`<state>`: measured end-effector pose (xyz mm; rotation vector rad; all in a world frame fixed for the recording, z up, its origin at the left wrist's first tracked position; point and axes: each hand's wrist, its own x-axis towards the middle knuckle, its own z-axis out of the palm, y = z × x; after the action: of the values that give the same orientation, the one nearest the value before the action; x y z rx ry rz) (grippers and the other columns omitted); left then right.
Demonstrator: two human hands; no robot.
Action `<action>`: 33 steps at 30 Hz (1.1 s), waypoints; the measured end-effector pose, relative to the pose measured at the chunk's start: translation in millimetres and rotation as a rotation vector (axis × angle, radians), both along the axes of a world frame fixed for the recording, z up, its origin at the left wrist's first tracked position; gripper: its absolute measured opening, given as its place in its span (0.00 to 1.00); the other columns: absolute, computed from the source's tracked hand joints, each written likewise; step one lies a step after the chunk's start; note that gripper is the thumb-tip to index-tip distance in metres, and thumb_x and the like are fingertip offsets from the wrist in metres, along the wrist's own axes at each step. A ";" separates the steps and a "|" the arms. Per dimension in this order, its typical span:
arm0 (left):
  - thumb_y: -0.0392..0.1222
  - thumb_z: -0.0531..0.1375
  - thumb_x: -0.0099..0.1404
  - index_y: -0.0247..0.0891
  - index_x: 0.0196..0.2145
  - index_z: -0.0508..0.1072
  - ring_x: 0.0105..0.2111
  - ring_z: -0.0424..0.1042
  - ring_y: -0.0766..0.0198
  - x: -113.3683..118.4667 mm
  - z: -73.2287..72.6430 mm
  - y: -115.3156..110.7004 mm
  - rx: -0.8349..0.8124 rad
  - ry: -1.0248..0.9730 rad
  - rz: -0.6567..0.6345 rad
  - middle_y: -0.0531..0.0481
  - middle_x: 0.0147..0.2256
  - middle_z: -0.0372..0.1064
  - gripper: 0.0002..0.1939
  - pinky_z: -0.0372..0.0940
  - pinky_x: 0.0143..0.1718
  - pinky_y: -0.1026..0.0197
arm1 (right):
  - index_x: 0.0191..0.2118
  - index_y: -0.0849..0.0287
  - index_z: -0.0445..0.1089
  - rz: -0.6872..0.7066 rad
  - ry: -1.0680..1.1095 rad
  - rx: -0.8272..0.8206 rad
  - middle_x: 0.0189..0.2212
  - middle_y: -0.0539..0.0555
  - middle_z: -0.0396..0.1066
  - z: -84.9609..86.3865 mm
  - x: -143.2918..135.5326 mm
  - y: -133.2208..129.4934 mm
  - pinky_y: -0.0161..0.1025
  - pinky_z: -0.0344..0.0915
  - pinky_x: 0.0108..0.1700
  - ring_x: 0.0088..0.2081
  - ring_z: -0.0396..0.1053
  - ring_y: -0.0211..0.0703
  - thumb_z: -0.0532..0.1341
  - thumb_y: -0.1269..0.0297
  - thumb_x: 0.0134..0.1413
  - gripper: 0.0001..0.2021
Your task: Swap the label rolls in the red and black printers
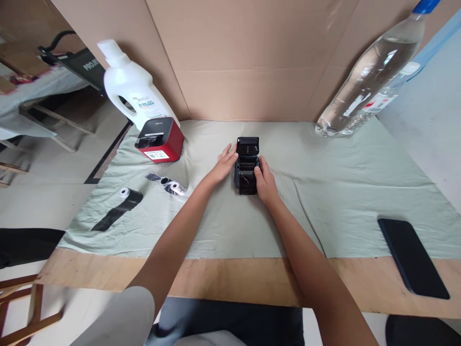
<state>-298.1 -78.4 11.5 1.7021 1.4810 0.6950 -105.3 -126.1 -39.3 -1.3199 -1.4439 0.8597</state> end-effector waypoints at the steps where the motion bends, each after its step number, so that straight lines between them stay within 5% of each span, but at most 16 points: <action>1: 0.55 0.45 0.79 0.49 0.76 0.54 0.79 0.33 0.57 1.5 -0.6 -1.9 0.001 0.032 -0.004 0.51 0.79 0.37 0.32 0.33 0.77 0.46 | 0.75 0.55 0.59 -0.003 -0.009 0.003 0.73 0.62 0.60 0.1 -0.3 0.0 0.60 0.47 0.78 0.75 0.56 0.59 0.51 0.28 0.64 0.45; 7: 0.60 0.42 0.78 0.52 0.77 0.50 0.79 0.36 0.47 7.5 7.8 -13.3 -0.008 0.150 0.014 0.56 0.79 0.34 0.35 0.40 0.75 0.36 | 0.73 0.54 0.62 -0.010 -0.057 0.011 0.71 0.61 0.64 3.9 -1.0 -0.5 0.63 0.49 0.77 0.74 0.58 0.60 0.51 0.28 0.64 0.43; 28: 0.62 0.46 0.77 0.51 0.75 0.56 0.77 0.42 0.43 12.9 7.7 -20.6 0.057 0.170 0.054 0.48 0.79 0.40 0.34 0.42 0.74 0.35 | 0.63 0.53 0.72 -0.030 0.015 0.091 0.64 0.60 0.73 1.1 -3.5 4.7 0.59 0.57 0.73 0.67 0.68 0.57 0.53 0.29 0.63 0.37; 33: 0.61 0.41 0.79 0.43 0.62 0.74 0.69 0.60 0.48 17.3 30.8 -28.1 0.241 0.115 0.193 0.40 0.67 0.65 0.32 0.52 0.71 0.45 | 0.62 0.54 0.73 -0.033 0.028 0.093 0.64 0.61 0.73 4.0 -4.5 4.6 0.59 0.58 0.72 0.66 0.68 0.57 0.54 0.29 0.62 0.38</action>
<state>-280.8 -106.6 42.3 1.8192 1.7152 0.9220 -109.8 -121.5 -35.2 -1.2537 -1.4193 0.7772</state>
